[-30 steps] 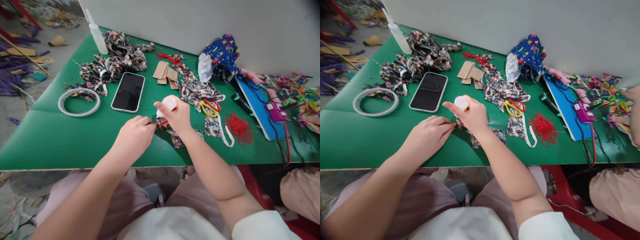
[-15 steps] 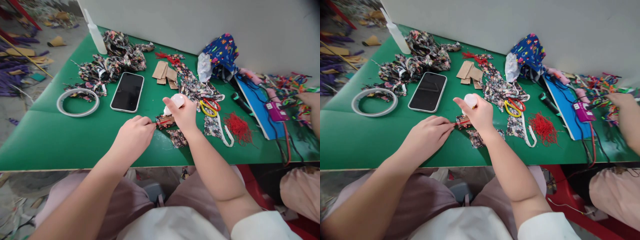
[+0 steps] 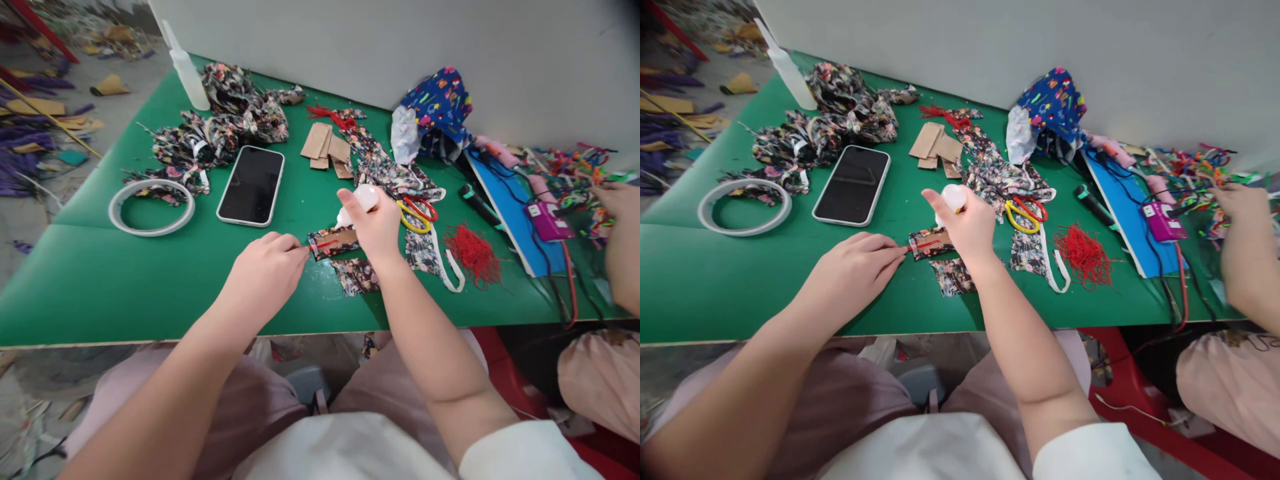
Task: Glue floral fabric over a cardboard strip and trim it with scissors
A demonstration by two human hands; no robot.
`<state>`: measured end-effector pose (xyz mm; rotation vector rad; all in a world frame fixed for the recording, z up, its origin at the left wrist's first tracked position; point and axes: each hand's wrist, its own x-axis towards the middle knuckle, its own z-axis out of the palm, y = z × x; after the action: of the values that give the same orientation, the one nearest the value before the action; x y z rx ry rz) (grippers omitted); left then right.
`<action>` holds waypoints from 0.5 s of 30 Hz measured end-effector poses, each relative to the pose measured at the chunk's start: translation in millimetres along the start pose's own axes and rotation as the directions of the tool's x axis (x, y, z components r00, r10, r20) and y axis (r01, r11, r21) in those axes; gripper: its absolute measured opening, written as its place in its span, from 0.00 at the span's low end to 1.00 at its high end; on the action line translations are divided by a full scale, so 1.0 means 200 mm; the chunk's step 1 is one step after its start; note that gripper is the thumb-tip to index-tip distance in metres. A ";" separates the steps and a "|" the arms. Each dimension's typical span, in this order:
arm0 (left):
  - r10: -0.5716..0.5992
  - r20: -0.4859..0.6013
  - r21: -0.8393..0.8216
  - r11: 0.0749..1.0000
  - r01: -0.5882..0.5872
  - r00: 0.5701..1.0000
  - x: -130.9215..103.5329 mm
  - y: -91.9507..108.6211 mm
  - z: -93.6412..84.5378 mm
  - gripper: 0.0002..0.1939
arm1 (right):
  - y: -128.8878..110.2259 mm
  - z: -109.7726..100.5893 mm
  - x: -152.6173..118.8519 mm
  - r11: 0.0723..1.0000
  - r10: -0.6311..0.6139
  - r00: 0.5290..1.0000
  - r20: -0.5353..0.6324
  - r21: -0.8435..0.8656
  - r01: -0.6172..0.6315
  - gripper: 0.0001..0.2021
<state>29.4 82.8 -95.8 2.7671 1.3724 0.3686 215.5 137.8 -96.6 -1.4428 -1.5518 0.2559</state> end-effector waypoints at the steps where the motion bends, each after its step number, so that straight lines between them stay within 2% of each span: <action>1: 0.000 -0.002 -0.001 1.000 0.000 1.000 0.00 0.00 0.00 0.15 | -0.01 0.01 -0.01 1.000 -0.008 1.000 0.011 0.003 0.008 0.24; 7: -0.008 -0.011 -0.020 1.000 0.008 1.000 0.00 0.00 0.01 0.16 | -0.05 0.04 -0.03 0.998 -0.024 0.996 0.091 0.057 0.018 0.23; 15: -0.010 -0.026 -0.027 1.000 0.009 1.000 0.00 0.00 0.00 0.15 | 0.01 -0.02 0.01 0.993 0.097 0.995 -0.003 0.064 -0.097 0.23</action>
<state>29.7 82.6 -96.5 2.7433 1.3753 0.4216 219.9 138.2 -95.7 -1.4696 -1.4575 0.3551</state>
